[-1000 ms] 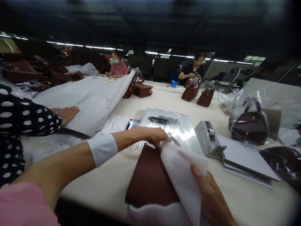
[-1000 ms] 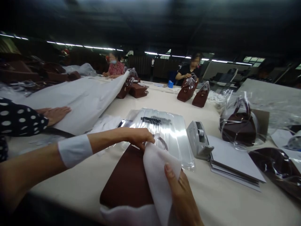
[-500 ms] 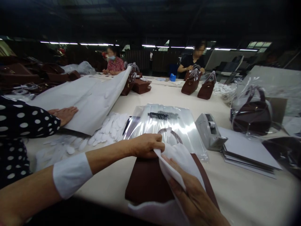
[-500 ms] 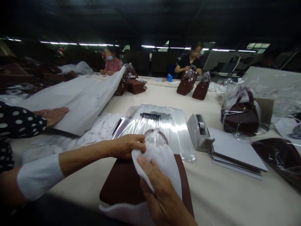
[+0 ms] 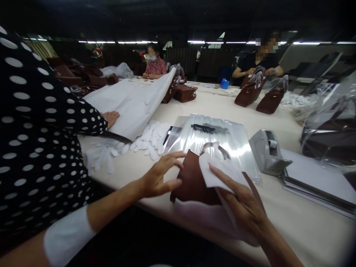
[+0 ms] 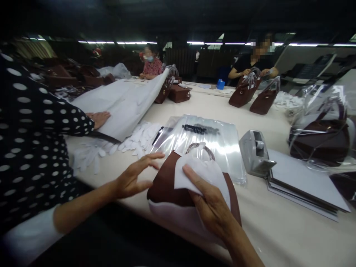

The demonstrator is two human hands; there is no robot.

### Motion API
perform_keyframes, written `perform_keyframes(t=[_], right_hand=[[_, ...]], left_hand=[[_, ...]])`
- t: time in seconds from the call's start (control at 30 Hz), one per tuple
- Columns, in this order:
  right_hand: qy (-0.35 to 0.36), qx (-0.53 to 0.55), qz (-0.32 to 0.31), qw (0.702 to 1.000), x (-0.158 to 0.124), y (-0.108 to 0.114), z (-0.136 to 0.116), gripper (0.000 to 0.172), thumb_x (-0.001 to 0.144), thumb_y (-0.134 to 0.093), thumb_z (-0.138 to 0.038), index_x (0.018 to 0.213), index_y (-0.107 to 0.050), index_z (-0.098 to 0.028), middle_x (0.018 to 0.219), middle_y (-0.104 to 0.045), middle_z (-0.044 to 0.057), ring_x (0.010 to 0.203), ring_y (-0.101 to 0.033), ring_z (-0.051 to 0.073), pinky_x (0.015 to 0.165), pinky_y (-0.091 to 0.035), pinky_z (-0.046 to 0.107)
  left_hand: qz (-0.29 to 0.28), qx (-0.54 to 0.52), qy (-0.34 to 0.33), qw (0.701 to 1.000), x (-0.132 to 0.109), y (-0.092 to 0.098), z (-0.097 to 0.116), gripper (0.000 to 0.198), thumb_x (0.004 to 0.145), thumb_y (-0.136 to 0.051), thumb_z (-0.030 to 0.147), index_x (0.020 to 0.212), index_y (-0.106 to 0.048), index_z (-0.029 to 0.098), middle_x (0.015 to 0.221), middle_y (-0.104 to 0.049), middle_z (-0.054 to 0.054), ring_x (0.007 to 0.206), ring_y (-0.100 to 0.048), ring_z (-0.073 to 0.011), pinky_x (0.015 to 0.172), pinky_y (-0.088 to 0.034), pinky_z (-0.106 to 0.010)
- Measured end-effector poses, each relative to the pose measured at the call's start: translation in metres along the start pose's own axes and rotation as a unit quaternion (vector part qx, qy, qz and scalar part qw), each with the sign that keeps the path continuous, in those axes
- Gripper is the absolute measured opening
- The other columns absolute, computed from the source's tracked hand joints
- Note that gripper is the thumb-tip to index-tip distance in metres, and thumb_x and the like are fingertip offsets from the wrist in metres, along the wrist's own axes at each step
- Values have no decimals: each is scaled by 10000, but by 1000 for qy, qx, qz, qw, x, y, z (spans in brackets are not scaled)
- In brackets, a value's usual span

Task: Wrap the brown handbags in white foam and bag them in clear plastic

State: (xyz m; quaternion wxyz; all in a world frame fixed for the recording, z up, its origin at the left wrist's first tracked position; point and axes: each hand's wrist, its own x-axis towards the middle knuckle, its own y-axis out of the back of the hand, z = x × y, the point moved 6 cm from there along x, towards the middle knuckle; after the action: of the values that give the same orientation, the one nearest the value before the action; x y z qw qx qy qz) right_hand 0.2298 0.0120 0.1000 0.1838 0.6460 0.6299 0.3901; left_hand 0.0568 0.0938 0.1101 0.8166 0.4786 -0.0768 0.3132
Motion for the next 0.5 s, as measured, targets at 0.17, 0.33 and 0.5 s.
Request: perform_keyframes(t=[0.17, 0.33, 0.5], right_hand=[[26, -9, -10, 1000, -2, -4, -9, 437, 902, -376, -269, 1339, -369, -266, 1387, -316, -47, 1294, -252, 161, 1066, -290, 307], [-49, 21, 12, 998, 0, -7, -15, 399, 901, -393, -363, 1276, -467, -248, 1298, -456, -18, 1221, -395, 198, 1026, -352, 347], [-33, -13, 85, 996, -5, -20, -26, 399, 893, -414, -341, 1270, -475, -224, 1252, -510, 18, 1132, -496, 223, 933, -451, 365]], left_hand=[[50, 65, 6, 997, -58, -21, 24, 93, 815, -555, 246, 838, -573, 157, 1360, -374, -121, 1315, -241, -269, 1062, -268, -453], [95, -12, -8, 995, -32, -30, 23, 85, 841, -512, 203, 800, -551, 139, 1202, -511, -126, 1184, -441, -199, 989, -393, -307], [119, -65, 86, 987, -17, -25, 2, 112, 756, -589, 170, 694, -496, 158, 1274, -445, -127, 1171, -436, -219, 980, -388, -349]])
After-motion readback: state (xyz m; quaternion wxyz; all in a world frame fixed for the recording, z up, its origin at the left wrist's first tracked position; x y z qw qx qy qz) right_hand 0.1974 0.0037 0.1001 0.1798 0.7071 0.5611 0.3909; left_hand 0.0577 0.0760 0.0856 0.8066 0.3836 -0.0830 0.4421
